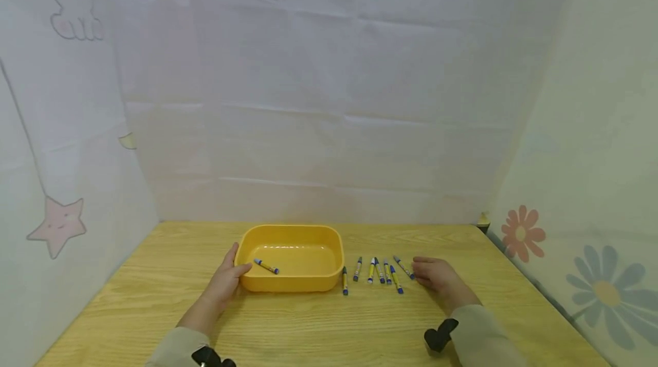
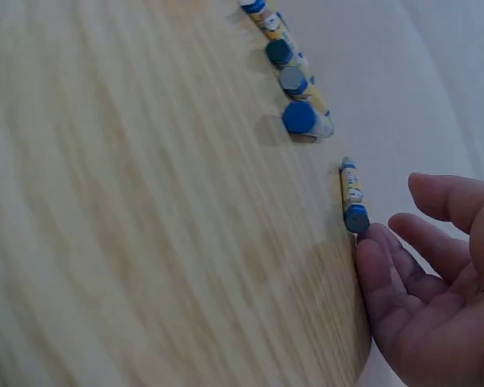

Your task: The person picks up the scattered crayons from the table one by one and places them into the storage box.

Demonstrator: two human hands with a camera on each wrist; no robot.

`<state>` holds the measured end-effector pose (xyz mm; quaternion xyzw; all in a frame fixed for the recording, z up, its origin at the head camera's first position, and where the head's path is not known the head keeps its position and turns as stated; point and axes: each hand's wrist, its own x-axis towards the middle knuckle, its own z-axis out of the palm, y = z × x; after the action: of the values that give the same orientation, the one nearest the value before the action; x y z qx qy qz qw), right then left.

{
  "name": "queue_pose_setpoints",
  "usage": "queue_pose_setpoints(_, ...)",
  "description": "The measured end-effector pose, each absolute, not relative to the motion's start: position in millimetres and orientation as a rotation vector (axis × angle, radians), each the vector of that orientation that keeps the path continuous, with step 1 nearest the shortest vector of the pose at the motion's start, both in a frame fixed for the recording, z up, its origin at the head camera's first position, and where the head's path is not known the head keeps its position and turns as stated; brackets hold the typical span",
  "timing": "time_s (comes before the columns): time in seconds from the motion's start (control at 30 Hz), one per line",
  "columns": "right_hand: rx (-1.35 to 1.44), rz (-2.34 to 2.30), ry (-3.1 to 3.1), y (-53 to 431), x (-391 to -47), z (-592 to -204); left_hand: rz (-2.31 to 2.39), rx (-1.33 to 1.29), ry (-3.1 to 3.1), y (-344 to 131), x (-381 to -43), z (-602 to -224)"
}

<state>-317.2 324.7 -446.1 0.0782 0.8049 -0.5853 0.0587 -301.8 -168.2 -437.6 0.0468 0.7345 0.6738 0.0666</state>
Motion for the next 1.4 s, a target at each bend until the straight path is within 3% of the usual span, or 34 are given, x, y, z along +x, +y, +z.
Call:
queue_pose_setpoints(0.17,0.346,-1.601,2.643,308,-318,-448,2.023,0.13,2.229,-169,-301,-437)
queue_pose_setpoints(0.7,0.328,-1.228,2.866,295,-321,-443,2.042,0.124,2.229,-169,-302,-440)
queue_pose_setpoints(1.07,0.425,-2.001,2.275,304,-326,-439,2.052,0.131,2.226,-172,-302,-439)
queue_pose_setpoints(1.4,0.159,-2.144,2.08,269,-338,-404,2.059,0.122,2.238,-176,-299,-438)
